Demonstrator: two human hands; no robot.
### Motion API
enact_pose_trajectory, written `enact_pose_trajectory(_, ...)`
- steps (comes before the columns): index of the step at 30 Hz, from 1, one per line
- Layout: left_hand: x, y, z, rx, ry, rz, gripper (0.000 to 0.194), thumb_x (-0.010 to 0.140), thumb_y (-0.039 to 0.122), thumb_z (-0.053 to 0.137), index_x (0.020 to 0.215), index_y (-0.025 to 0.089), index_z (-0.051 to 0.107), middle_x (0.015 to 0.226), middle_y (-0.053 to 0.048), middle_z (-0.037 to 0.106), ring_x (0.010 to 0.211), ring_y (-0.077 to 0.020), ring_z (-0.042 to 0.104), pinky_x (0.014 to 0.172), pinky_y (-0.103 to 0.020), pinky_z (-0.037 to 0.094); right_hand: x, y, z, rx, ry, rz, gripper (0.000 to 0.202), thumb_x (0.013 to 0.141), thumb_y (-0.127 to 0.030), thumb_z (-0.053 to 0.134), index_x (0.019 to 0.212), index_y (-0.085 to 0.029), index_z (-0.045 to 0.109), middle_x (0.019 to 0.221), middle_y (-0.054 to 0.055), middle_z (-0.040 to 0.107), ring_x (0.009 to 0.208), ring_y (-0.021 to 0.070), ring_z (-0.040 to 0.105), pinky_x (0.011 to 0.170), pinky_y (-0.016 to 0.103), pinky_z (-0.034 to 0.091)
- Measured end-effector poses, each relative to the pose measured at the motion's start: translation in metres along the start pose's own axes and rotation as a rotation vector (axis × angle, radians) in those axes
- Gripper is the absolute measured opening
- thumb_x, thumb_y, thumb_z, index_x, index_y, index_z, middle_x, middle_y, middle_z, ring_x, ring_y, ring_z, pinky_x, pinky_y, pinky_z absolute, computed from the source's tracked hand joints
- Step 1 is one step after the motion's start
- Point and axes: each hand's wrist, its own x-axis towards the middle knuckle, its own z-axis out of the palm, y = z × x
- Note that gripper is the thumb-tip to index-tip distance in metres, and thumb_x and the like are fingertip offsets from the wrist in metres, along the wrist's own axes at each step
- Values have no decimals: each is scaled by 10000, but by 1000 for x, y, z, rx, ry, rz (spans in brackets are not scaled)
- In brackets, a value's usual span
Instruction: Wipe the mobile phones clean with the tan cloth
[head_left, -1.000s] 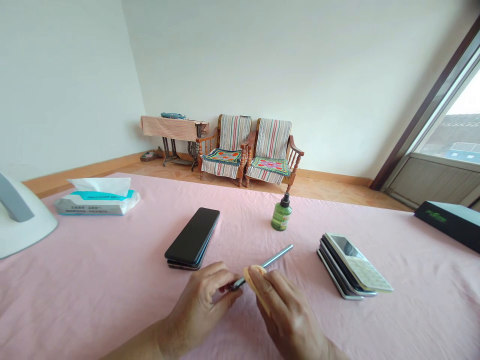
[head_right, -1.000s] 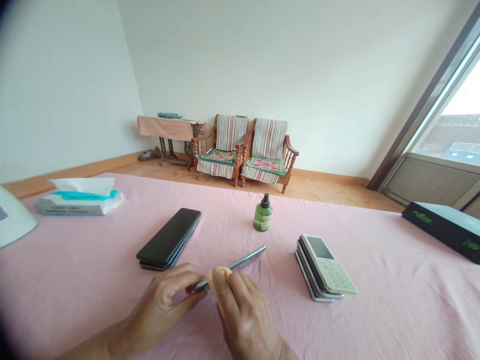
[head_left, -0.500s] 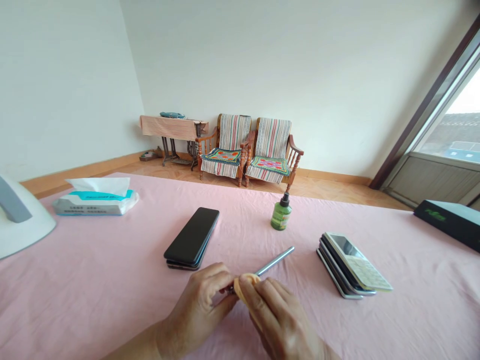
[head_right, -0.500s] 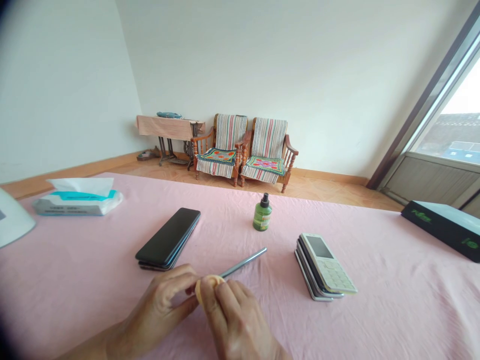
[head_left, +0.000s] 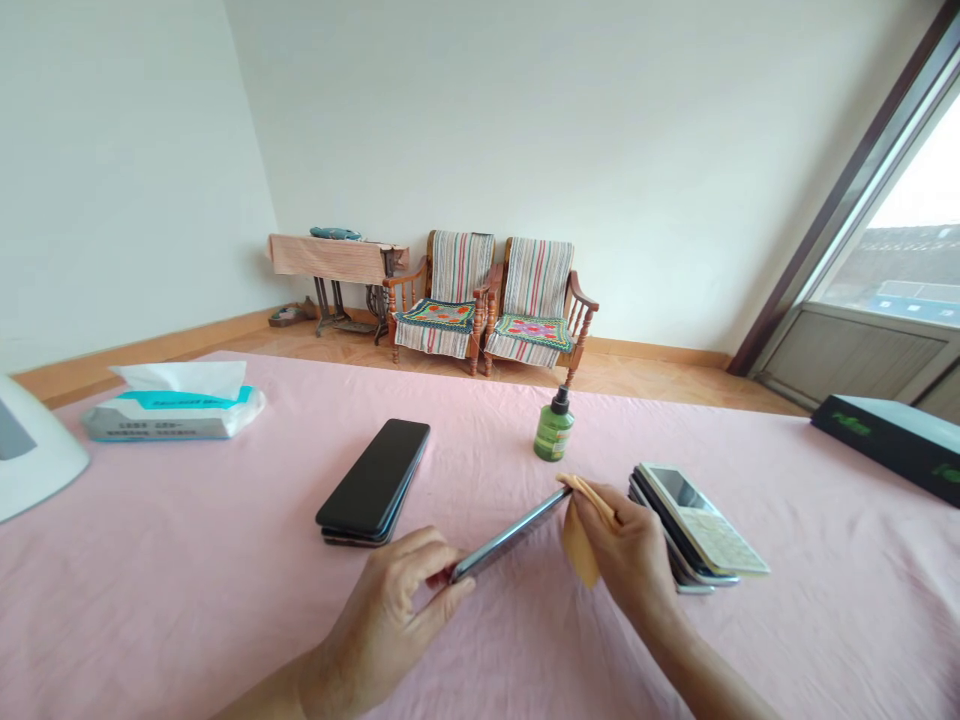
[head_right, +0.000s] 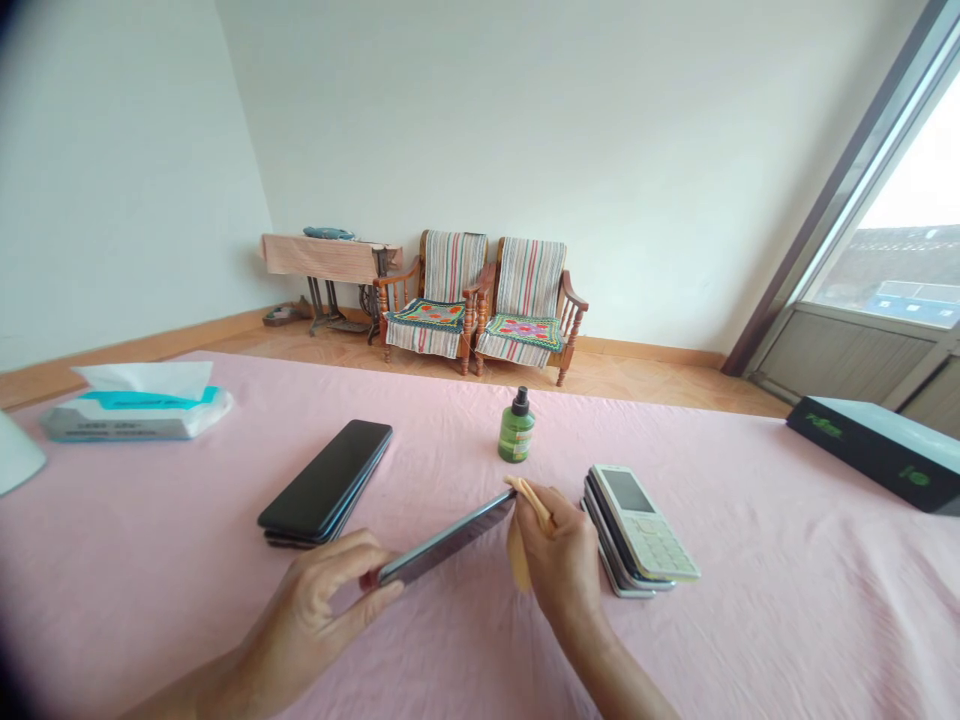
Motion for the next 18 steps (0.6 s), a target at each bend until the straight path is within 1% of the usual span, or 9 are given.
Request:
enact_pose_trajectory(2, 1, 1, -1, 3, 4, -6, 144, 860, 159, 587, 717, 170, 597, 672, 16, 540, 628, -141, 561, 592, -230, 405, 1, -1, -1, 133, -49, 166, 425, 793, -485, 574, 902, -105, 733, 660, 34, 612, 593, 173, 547, 493, 236, 407)
enact_pose_trajectory(4, 1, 2, -2, -3, 2, -15, 153, 855, 164, 592, 702, 172, 588, 669, 17, 542, 626, -141, 561, 592, -230, 409, 3, 1, -2, 172, -103, 242, 439, 766, -515, 592, 820, -99, 722, 621, 24, 586, 559, 158, 515, 474, 229, 381)
enact_pose_trajectory(7, 2, 4, -3, -29, -3, -23, 135, 843, 156, 596, 710, 176, 603, 674, 15, 558, 633, -142, 569, 598, -229, 422, 5, 9, -2, 111, -144, 237, 413, 750, -508, 608, 665, -109, 672, 556, 5, 536, 516, 133, 469, 461, 221, 350)
enact_pose_trajectory(9, 2, 6, -3, -47, -5, -21, 99, 835, 140, 593, 757, 180, 641, 682, 12, 570, 641, -145, 574, 607, -230, 434, 5, 15, -2, 78, -155, 222, 384, 741, -479, 622, 611, -119, 643, 530, -4, 518, 501, 126, 455, 456, 218, 339)
enact_pose_trajectory(11, 2, 8, -3, -56, 1, -25, 107, 820, 115, 592, 800, 185, 670, 690, 8, 580, 649, -148, 577, 617, -233, 443, 4, 20, 0, 79, -165, 218, 360, 746, -453, 619, 598, -125, 633, 524, -9, 515, 499, 124, 453, 455, 217, 334)
enact_pose_trajectory(15, 2, 9, -2, -61, 17, -52, 159, 770, 55, 608, 807, 186, 690, 694, 8, 590, 652, -147, 578, 623, -233, 445, 1, 23, 1, 82, -179, 215, 357, 761, -448, 606, 611, -127, 643, 517, -13, 522, 490, 128, 456, 451, 223, 333)
enact_pose_trajectory(18, 1, 8, 1, -56, -13, -89, 187, 755, 35, 617, 826, 184, 705, 717, 1, 607, 652, -146, 584, 607, -227, 438, 1, 22, 1, 67, -164, 200, 334, 757, -427, 610, 631, -124, 671, 544, 1, 569, 508, 139, 484, 459, 228, 352)
